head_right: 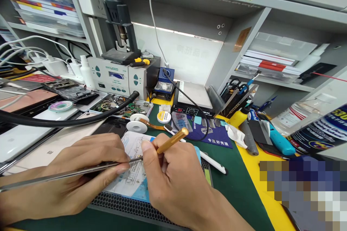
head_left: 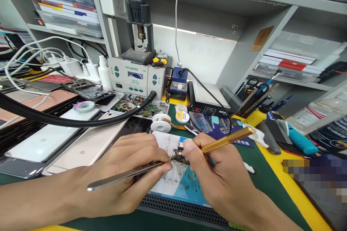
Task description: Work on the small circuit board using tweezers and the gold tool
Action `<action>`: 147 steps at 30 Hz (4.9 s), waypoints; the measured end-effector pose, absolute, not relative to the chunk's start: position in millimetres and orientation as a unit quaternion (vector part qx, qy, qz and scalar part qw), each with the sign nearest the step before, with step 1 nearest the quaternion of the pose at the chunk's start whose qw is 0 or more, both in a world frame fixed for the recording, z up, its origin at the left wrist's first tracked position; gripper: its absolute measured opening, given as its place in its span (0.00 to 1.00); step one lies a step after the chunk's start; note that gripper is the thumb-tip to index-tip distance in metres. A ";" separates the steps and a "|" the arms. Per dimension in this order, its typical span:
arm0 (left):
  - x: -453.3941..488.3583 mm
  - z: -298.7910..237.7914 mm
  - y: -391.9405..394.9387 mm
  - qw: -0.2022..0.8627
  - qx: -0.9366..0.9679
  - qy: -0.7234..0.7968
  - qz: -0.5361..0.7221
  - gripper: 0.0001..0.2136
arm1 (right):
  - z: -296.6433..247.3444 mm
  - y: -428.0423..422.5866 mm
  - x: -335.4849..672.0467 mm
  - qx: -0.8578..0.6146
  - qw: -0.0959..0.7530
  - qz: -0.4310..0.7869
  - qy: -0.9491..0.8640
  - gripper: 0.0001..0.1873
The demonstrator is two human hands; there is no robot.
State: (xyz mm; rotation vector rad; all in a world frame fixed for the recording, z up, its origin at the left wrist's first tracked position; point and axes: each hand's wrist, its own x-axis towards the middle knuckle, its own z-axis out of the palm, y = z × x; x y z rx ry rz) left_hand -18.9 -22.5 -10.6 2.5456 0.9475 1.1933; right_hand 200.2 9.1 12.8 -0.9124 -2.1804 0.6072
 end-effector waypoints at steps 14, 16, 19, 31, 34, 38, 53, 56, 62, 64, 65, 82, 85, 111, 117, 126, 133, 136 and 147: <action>-19.7 -7.4 -19.5 0.082 0.870 0.296 0.386 0.07 | 13.6 10.0 199.0 -0.341 0.346 0.229 -0.843 0.20; -19.4 -7.1 -18.8 0.084 0.874 0.293 0.379 0.06 | 13.3 10.2 198.5 -0.342 0.341 0.229 -0.845 0.19; -19.7 -6.8 -19.4 0.080 0.874 0.299 0.374 0.06 | 12.9 10.2 198.2 -0.345 0.337 0.229 -0.846 0.19; -18.8 -3.7 -18.2 0.091 0.871 0.293 0.383 0.06 | 12.2 9.8 199.4 -0.346 0.335 0.228 -0.846 0.20; -19.2 -4.4 -18.8 0.099 0.867 0.300 0.385 0.06 | 12.6 9.3 199.3 -0.343 0.336 0.224 -0.848 0.20; -20.3 -6.4 -19.5 0.103 0.866 0.302 0.386 0.06 | 13.5 9.3 199.0 -0.343 0.336 0.222 -0.849 0.20; -19.3 -4.6 -19.5 0.090 0.866 0.298 0.391 0.06 | 12.9 8.2 200.9 -0.339 0.333 0.221 -0.851 0.20; -19.0 -3.7 -19.6 0.091 0.865 0.297 0.394 0.06 | 12.7 7.9 201.1 -0.341 0.331 0.221 -0.852 0.19; -18.6 -3.0 -19.8 0.091 0.865 0.297 0.394 0.07 | 12.6 9.6 199.7 -0.338 0.336 0.210 -0.854 0.20; -18.9 -3.3 -20.2 0.093 0.867 0.296 0.391 0.07 | 12.4 9.7 199.8 -0.337 0.337 0.205 -0.855 0.19; -19.0 -3.5 -20.4 0.093 0.867 0.298 0.389 0.07 | 12.2 9.7 199.8 -0.338 0.337 0.203 -0.855 0.19; -20.0 -9.5 -17.0 0.102 0.859 0.315 0.391 0.06 | 12.5 11.0 199.6 -0.334 0.342 0.192 -0.857 0.19; -20.5 -9.5 -17.5 0.104 0.860 0.317 0.387 0.05 | 12.1 10.2 199.8 -0.334 0.342 0.185 -0.859 0.19; -22.0 -12.1 -17.5 0.109 0.862 0.299 0.395 0.06 | 11.4 10.1 201.1 -0.330 0.342 0.203 -0.856 0.19; -22.2 -11.4 -17.4 0.112 0.864 0.302 0.386 0.06 | 10.4 12.1 199.8 -0.324 0.346 0.207 -0.856 0.20; -19.6 -4.7 -17.5 0.098 0.870 0.303 0.375 0.05 | 12.5 11.1 199.5 -0.310 0.357 0.206 -0.857 0.20; -18.6 -4.4 -17.1 0.091 0.868 0.300 0.385 0.05 | 13.7 11.1 199.5 -0.314 0.351 0.216 -0.855 0.19; -18.8 -4.6 -16.6 0.087 0.870 0.299 0.382 0.06 | 14.6 11.2 199.2 -0.313 0.350 0.219 -0.855 0.19; -19.7 -3.2 -17.9 0.057 0.881 0.295 0.366 0.04 | 13.1 12.1 199.0 -0.322 0.343 0.235 -0.850 0.21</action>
